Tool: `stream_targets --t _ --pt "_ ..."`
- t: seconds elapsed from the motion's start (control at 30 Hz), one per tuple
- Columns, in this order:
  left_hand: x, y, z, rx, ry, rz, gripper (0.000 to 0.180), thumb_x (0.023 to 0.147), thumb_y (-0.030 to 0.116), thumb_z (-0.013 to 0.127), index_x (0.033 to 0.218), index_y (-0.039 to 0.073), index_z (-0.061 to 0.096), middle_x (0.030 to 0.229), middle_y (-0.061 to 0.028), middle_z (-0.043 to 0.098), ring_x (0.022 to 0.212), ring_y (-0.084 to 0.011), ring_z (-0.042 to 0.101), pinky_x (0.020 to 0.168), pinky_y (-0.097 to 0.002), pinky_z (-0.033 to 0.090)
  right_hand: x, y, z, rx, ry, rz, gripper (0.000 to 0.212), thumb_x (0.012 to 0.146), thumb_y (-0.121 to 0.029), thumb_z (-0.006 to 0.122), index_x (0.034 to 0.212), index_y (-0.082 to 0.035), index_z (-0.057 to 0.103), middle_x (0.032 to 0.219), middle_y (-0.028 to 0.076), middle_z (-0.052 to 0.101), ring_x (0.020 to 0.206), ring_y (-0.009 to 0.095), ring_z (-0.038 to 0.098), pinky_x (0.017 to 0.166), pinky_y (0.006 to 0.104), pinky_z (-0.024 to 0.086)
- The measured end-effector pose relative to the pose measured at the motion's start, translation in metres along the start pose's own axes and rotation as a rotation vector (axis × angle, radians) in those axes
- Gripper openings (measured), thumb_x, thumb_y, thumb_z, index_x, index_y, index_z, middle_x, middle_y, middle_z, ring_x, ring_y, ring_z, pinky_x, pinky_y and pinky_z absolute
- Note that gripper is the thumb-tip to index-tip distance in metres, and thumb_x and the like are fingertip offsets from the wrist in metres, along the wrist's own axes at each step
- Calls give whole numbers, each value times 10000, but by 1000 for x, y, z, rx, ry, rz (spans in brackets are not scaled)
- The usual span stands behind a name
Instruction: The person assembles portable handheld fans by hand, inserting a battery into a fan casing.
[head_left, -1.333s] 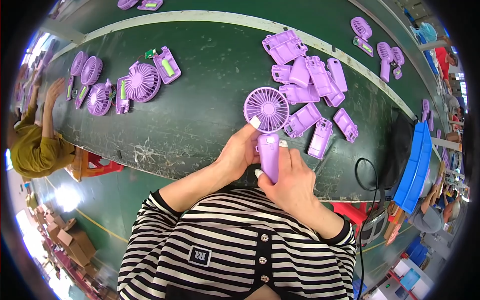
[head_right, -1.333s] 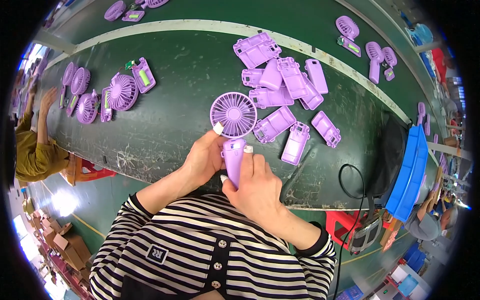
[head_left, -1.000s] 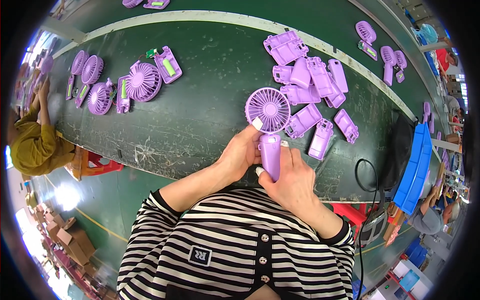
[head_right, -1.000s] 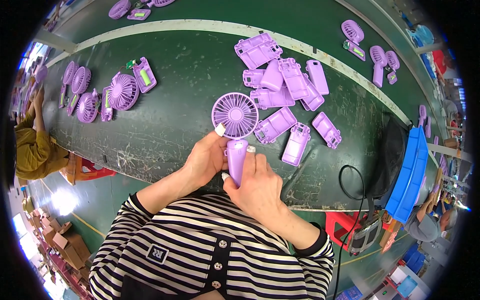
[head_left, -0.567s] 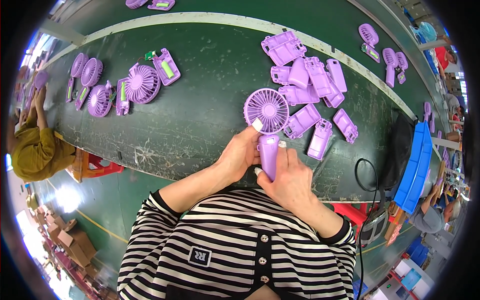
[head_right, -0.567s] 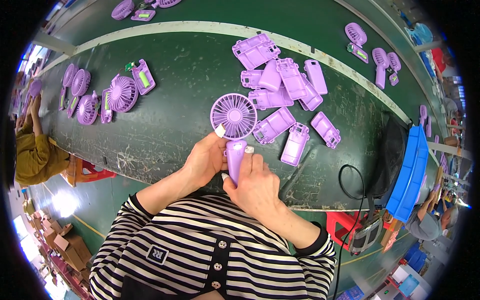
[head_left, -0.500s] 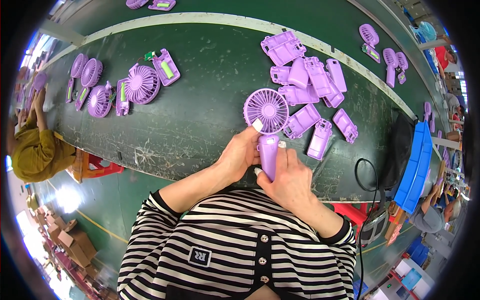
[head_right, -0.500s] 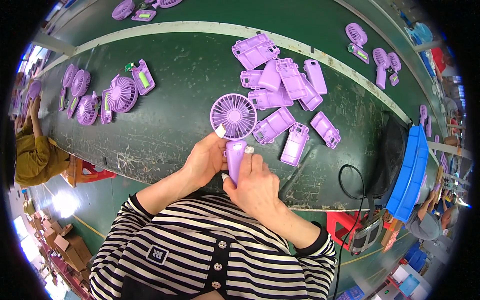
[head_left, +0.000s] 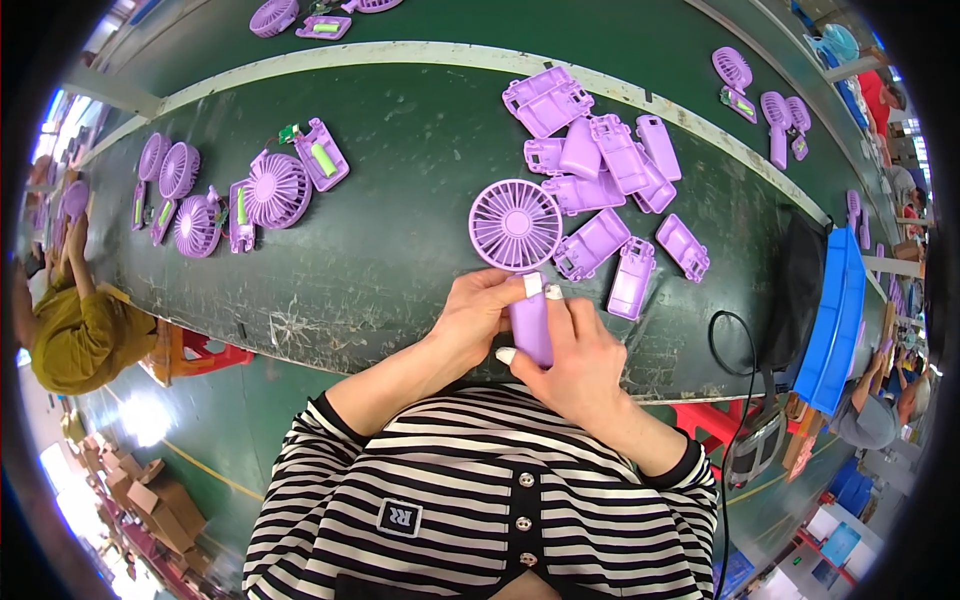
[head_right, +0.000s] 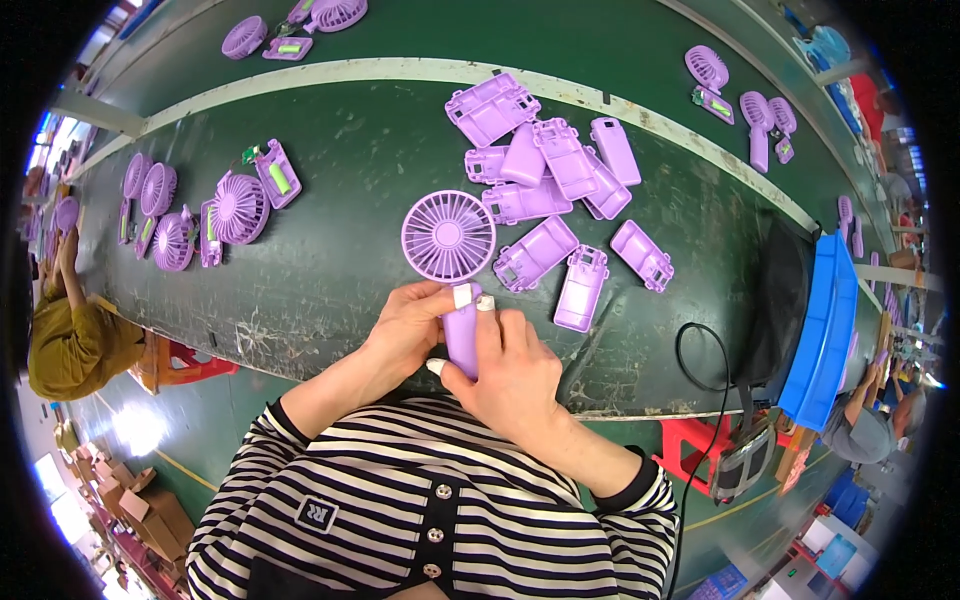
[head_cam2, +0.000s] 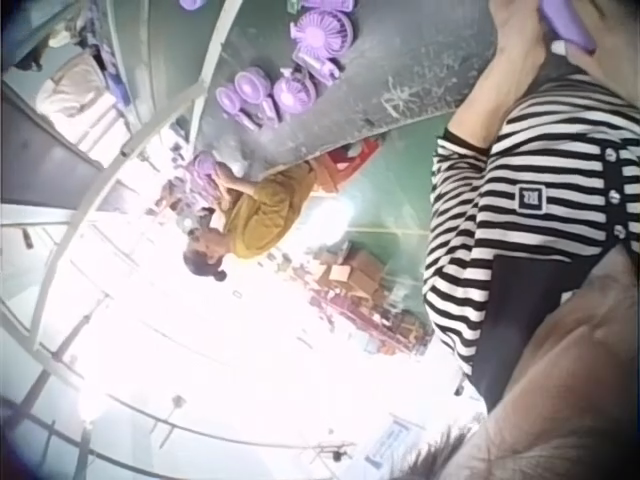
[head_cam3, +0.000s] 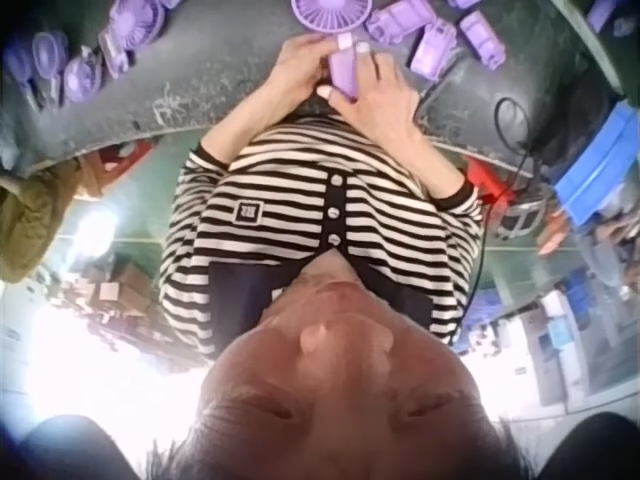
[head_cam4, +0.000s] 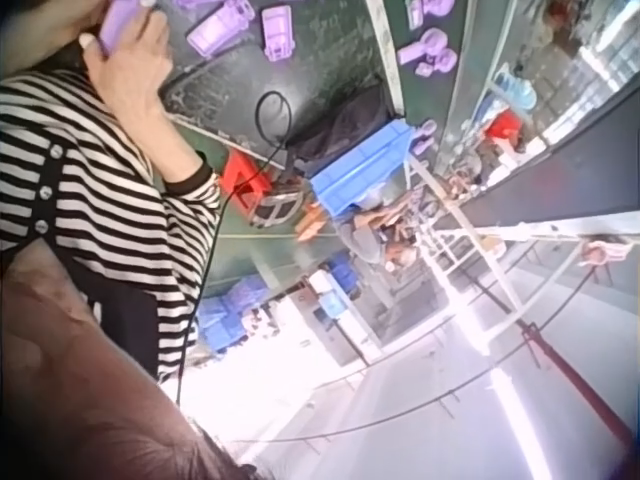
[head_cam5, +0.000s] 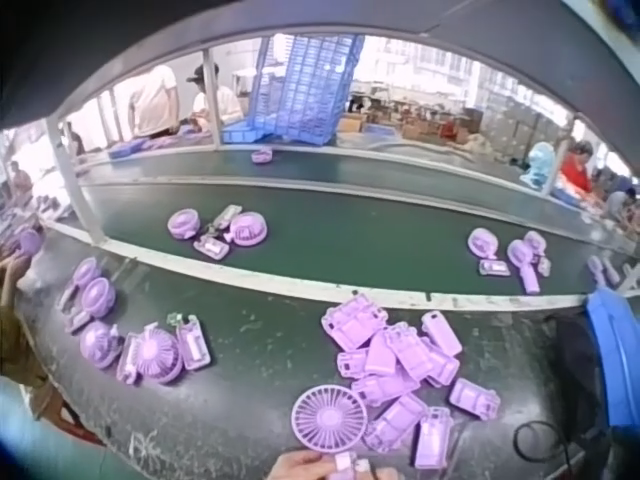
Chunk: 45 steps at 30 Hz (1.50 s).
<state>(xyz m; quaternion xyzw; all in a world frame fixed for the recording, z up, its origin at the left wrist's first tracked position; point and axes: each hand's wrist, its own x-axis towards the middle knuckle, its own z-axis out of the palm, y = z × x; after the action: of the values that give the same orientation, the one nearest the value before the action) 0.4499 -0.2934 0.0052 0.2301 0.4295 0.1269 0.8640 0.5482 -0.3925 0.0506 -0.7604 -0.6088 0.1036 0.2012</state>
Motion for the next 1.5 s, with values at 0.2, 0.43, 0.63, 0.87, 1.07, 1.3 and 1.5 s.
stream_targets --t 0.2,0.43,0.63,0.87,1.07,1.3,1.5 --pt "-4 4 2 -37 -84 133 268 827 135 588 1029 -38 559 964 -143 626 879 -197 607 829 -329 471 -1 15 8 528 -63 416 410 701 -301 694 917 17 551 693 121 602 589 240 597 540 350 480" --pt "-5 4 -1 -29 -91 153 274 824 147 588 1025 -37 556 953 -149 626 876 -200 604 826 -335 471 -1 23 18 1044 -322 595 326 772 -277 655 797 37 576 621 79 587 517 114 548 461 256 448" --pt "-2 4 -2 -13 -57 81 266 828 160 581 1012 -30 546 931 -143 625 852 -199 603 801 -331 476 1 23 20 1101 -347 654 337 785 -278 644 806 55 592 612 65 582 497 101 542 430 231 438" --pt "3 -4 -8 -32 -55 72 259 835 163 582 1003 -33 564 956 -134 630 860 -187 604 804 -318 477 9 24 26 1187 -352 644 274 785 -161 620 944 54 559 795 83 603 663 126 581 582 263 486" --pt "-1 -2 -12 9 -135 91 295 826 113 590 1084 -22 540 1017 -139 616 908 -194 600 834 -323 473 7 24 30 1168 -371 647 269 798 -94 593 1008 59 521 862 122 612 706 193 630 614 294 528" --pt "0 -7 -14 47 -212 166 338 794 40 597 1118 -19 523 1041 -145 607 921 -194 600 837 -331 476 3 30 38 1074 -336 577 244 778 -57 581 984 62 525 828 116 610 667 183 621 592 290 524" --pt "1 -9 -8 45 -194 265 290 773 18 590 1058 -24 558 962 -109 623 848 -160 597 770 -296 474 4 31 38 1046 -293 562 221 758 -38 592 953 52 540 815 98 610 653 160 609 580 282 513"
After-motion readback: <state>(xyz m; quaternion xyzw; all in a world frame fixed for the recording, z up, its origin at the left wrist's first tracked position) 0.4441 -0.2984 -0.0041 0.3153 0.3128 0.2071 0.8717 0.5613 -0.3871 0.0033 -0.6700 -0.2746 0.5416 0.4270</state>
